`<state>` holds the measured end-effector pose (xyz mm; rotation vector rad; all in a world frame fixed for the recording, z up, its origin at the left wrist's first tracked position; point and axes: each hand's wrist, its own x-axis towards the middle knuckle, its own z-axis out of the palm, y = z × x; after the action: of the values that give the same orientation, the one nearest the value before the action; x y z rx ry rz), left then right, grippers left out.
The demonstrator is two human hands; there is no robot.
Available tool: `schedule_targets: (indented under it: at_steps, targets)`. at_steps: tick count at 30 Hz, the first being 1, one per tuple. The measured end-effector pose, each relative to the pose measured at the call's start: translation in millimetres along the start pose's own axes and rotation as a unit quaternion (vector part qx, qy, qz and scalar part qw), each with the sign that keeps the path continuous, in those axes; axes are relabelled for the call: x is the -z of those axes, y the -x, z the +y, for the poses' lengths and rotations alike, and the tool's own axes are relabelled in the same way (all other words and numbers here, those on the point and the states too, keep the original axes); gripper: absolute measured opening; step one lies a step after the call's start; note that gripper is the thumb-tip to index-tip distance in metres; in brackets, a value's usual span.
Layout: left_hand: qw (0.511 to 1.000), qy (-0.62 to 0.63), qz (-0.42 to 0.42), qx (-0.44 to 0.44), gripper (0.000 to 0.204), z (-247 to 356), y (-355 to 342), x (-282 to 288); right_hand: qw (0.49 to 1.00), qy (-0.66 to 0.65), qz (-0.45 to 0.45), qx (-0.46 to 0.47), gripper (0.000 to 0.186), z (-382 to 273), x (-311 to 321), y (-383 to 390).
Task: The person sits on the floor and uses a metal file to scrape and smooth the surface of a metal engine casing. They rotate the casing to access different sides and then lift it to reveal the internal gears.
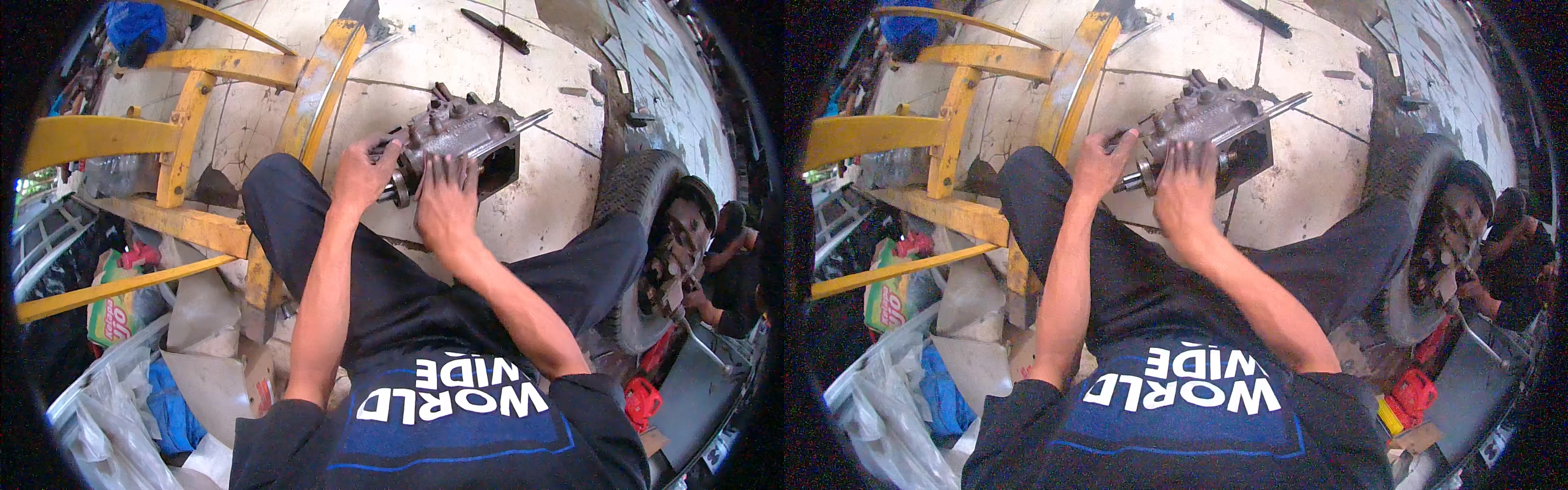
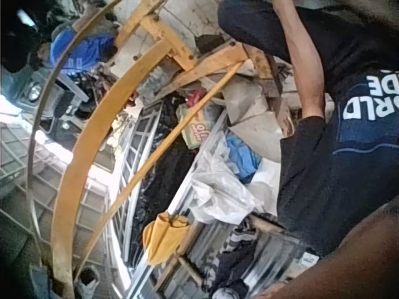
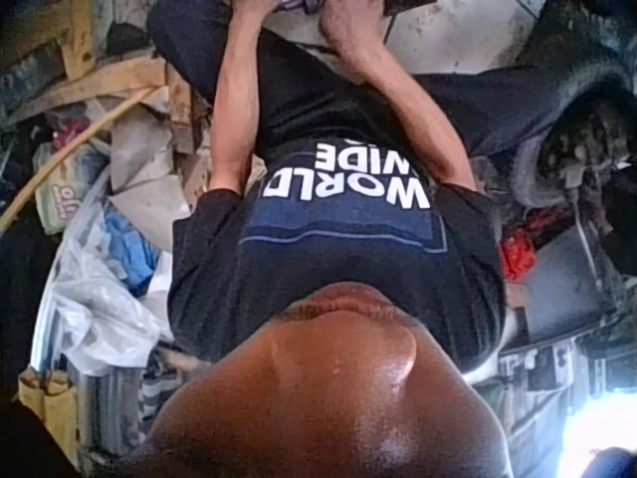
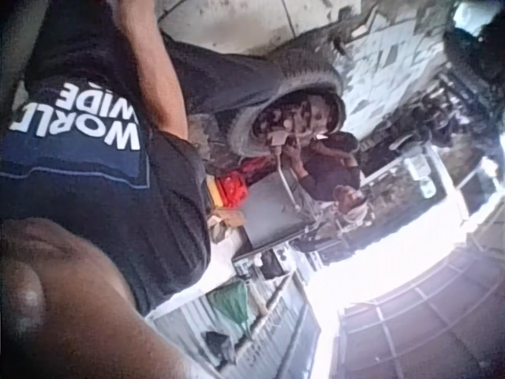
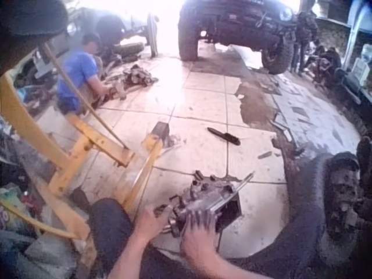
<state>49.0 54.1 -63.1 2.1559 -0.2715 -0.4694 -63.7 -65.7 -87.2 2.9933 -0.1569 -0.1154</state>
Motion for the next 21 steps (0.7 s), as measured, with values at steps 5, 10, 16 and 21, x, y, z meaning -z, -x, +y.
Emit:
schedule_targets:
  at_steps: [5, 10, 16, 21]
  targets:
    - [0.996, 0.047, 0.079, -0.022, 0.048, -15, -10, -12, 0.994, -0.101, 0.031, -0.002, 0.054, 7, 4, 3]
    - [0.990, 0.049, 0.126, -0.037, 0.050, -14, -18, -20, 0.993, -0.108, 0.037, 0.013, 0.053, 14, -6, 7]
    - [0.992, 0.033, 0.117, -0.020, 0.053, -15, -19, -20, 0.996, -0.083, 0.024, 0.026, 0.056, 9, -11, 18]
    - [0.997, 0.045, 0.065, -0.013, 0.063, -9, -14, -31, 0.981, -0.179, 0.037, 0.068, 0.054, 36, -3, 8]
